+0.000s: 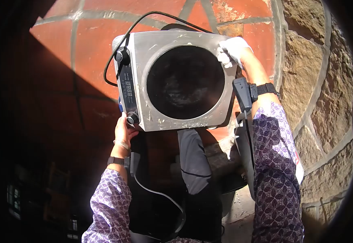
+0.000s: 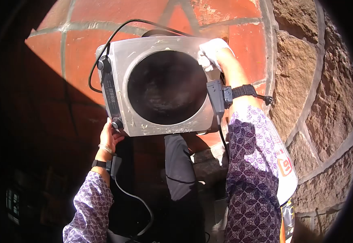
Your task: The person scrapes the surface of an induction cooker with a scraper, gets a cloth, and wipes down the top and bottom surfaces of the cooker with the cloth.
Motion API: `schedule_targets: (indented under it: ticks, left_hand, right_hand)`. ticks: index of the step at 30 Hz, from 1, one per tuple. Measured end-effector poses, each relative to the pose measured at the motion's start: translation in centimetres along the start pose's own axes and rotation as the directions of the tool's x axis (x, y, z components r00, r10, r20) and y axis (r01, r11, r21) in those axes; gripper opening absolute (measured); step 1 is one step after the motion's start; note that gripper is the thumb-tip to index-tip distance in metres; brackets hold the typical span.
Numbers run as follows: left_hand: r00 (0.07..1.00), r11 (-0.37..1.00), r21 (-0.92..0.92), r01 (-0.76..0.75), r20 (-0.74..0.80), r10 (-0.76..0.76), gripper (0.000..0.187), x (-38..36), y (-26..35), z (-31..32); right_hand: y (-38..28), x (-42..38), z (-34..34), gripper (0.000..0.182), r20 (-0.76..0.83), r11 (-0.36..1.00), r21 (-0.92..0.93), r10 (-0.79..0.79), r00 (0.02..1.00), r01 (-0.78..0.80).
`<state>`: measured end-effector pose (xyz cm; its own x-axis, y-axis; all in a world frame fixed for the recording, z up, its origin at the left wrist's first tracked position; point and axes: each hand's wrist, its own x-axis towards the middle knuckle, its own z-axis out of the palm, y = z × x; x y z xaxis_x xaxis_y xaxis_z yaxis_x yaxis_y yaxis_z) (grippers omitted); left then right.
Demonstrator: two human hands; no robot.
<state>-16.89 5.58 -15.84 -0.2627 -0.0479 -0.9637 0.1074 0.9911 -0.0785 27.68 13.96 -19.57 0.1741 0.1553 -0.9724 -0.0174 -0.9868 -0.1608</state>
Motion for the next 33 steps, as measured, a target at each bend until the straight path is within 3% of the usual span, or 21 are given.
schedule_targets:
  ticks: [5, 7, 14, 16, 20, 25, 29, 31, 32, 33]
  left_hand:
    - [0.999, 1.0, -0.009, -0.02, 0.032, 0.02, 0.054, -0.4, 0.0, -0.1]
    - [0.999, 0.999, -0.019, -0.027, 0.035, 0.028, 0.051, -0.2, 0.0, -0.2]
    - [0.998, 0.999, -0.04, -0.036, 0.041, 0.038, 0.046, -0.3, 0.1, -0.2]
    - [0.998, 0.998, -0.047, -0.051, 0.033, 0.052, 0.045, -0.4, 0.1, -0.2]
    - [0.999, 0.999, -0.042, -0.035, 0.032, 0.036, 0.044, -0.4, 0.0, -0.1]
    - [0.998, 0.998, -0.046, -0.047, 0.04, 0.049, 0.043, -0.2, -0.2, -0.3]
    - [0.997, 0.998, -0.051, -0.046, 0.055, 0.049, 0.041, -0.2, -0.1, -0.5]
    - [0.996, 0.997, -0.052, -0.05, 0.069, 0.053, 0.04, -0.2, -0.1, -0.5]
    - [0.996, 0.998, -0.051, -0.049, 0.07, 0.052, 0.04, -0.2, -0.2, -0.5]
    - [0.996, 0.997, -0.057, -0.052, 0.066, 0.056, 0.04, -0.1, -0.3, -0.6]
  right_hand:
    - [0.8, -0.7, 0.5, 0.017, 0.013, 0.994, 0.111, 0.01, 1.0, -0.012]
    - [0.9, -1.3, 1.0, 0.015, -0.068, 0.985, 0.158, -0.065, 0.996, 0.075]
    - [3.4, 0.5, 1.0, 0.018, -0.117, 0.925, 0.372, -0.038, 0.992, 0.079]
    - [4.4, 0.8, 1.2, 0.015, -0.151, 0.879, 0.45, -0.098, 0.984, 0.156]
    - [3.3, -0.3, 1.7, 0.015, -0.155, 0.876, 0.454, -0.099, 0.983, 0.16]
    - [2.7, -1.3, 2.7, 0.019, -0.232, 0.902, 0.326, -0.214, 0.949, 0.284]
    - [2.8, -0.7, 1.6, 0.02, -0.156, 0.928, 0.275, -0.216, 0.964, 0.253]
    - [3.5, 0.6, 0.7, 0.02, -0.162, 0.949, 0.05, -0.301, 0.94, 0.312]
    - [4.0, 0.9, 0.6, 0.026, -0.207, 0.929, 0.236, -0.24, 0.948, 0.286]
    - [4.2, 0.8, -0.1, 0.026, -0.21, 0.929, 0.236, -0.239, 0.948, 0.286]
